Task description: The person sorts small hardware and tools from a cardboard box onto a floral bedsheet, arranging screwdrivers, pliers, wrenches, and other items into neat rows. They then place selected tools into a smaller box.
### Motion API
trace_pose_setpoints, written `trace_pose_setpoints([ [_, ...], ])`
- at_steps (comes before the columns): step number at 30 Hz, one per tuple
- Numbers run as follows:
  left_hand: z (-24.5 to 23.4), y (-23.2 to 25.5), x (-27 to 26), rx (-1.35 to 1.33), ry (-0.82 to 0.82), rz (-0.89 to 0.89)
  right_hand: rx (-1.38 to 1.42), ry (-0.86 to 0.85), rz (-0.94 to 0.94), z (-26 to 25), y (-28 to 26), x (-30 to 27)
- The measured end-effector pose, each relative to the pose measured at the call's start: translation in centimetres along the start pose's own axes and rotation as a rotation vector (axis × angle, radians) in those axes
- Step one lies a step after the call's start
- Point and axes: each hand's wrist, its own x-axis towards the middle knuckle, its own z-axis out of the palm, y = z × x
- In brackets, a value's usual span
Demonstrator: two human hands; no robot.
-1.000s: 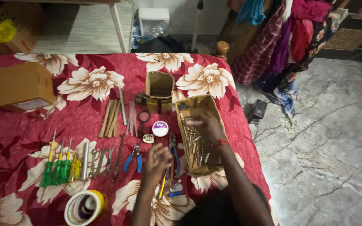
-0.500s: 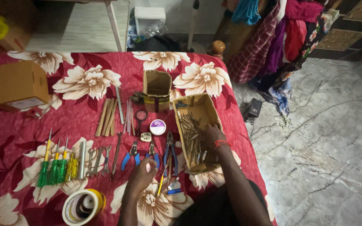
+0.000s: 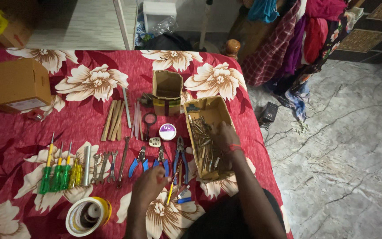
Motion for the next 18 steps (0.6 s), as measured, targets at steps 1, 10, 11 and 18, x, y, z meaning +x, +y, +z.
trace_pose_setpoints([
  [1, -0.1, 1.0, 0.2, -0.12, 0.046, 0.043, 0.037, -0.034, 0.008, -1.2, -1.0, -0.1],
  [10, 3.8, 4.5, 1.1, -1.31, -0.008, 0.118, 0.611, -0.41, -0.25, -4.3, -4.8, -3.1],
  [11, 4.3, 4.2, 1.4, -1.352, -0.02, 0.126, 0.477, -0.363, -0.237, -3.5, -4.2, -2.8],
  [18, 6.2, 1.5, 3.1, -1.375, -0.01, -0.03, -0.2, -0.347, -0.23, 3.9, 0.1, -2.0],
])
